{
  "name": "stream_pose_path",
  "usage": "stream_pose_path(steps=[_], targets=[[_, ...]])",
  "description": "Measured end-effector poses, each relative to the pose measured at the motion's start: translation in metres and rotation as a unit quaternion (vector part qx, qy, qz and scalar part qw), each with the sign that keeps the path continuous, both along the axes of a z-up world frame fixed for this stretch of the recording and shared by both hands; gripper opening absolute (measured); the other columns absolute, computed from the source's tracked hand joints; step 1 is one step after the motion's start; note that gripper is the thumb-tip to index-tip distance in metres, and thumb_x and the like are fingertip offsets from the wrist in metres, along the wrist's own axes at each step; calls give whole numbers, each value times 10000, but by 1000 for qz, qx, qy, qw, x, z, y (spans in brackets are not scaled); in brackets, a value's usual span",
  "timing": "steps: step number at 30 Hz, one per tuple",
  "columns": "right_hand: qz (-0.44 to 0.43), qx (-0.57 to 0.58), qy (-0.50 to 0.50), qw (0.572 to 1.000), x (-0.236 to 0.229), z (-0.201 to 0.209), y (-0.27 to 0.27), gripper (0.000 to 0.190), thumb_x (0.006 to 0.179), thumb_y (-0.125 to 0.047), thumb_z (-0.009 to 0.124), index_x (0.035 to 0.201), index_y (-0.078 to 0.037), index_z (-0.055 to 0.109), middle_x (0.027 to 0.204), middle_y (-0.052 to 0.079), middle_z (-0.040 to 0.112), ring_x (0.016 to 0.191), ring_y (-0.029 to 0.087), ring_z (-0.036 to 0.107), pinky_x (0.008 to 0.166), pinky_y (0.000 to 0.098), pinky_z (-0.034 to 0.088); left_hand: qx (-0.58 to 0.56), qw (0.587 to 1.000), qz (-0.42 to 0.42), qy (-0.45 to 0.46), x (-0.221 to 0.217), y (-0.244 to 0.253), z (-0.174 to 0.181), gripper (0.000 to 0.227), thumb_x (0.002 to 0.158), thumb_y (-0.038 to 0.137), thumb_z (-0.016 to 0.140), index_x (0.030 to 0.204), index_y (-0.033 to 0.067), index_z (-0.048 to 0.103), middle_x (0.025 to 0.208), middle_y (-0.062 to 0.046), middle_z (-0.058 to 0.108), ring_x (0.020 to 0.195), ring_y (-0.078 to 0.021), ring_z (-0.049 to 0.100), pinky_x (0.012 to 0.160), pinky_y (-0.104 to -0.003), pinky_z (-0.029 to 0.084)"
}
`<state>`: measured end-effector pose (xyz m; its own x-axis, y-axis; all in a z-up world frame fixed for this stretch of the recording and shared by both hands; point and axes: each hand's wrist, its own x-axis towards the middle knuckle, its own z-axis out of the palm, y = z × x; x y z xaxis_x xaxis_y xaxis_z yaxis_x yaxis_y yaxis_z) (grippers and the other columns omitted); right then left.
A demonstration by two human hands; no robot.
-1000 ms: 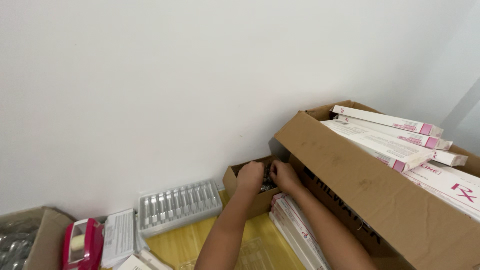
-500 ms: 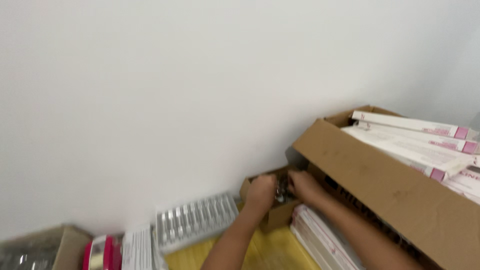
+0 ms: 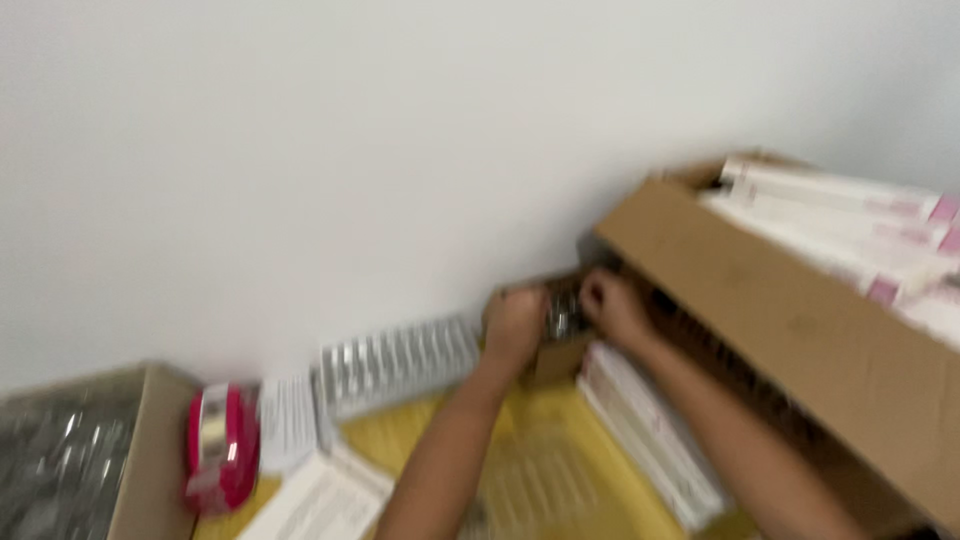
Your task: The person places small vials into a clear plastic tray, then inserts a paper label into a white box and closes it. The person repeats the process with a second tray and box.
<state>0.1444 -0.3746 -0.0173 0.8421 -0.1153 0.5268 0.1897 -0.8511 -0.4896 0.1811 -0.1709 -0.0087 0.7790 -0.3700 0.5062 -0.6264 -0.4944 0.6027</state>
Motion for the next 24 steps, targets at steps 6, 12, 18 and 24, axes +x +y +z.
stream_pose_path(steps=[6,12,18,24], targets=[[13,111,-80,991,-84,59,50,120,950,-90,677,1037,-11,658,944,138,756,863,195,743,756,327,577,-96,990,38,-96,-57,25,52,98,852,95,731,940,56,745,921,-146,735,867,-339,686,794,-446,533],[122,266,-109,950,-143,84,91,146,1037,-80,571,1153,4,597,1095,96,733,989,143,689,868,277,563,-185,982,12,-35,-104,80,79,115,921,95,695,999,10,689,943,-137,732,846,-275,725,756,-383,563],[224,442,65,866,-127,38,110,144,1023,-73,565,1149,-29,620,1000,78,732,882,123,656,808,273,538,-225,971,23,75,-121,130,46,158,979,151,645,1030,1,644,924,-125,777,832,-197,783,728,-318,600],[268,411,176,853,-117,-29,141,146,1016,-99,611,1129,-17,651,931,59,693,836,136,642,768,295,551,-313,934,38,168,-141,164,4,209,1067,240,454,1103,42,508,1005,-138,782,890,-221,802,735,-326,642]])
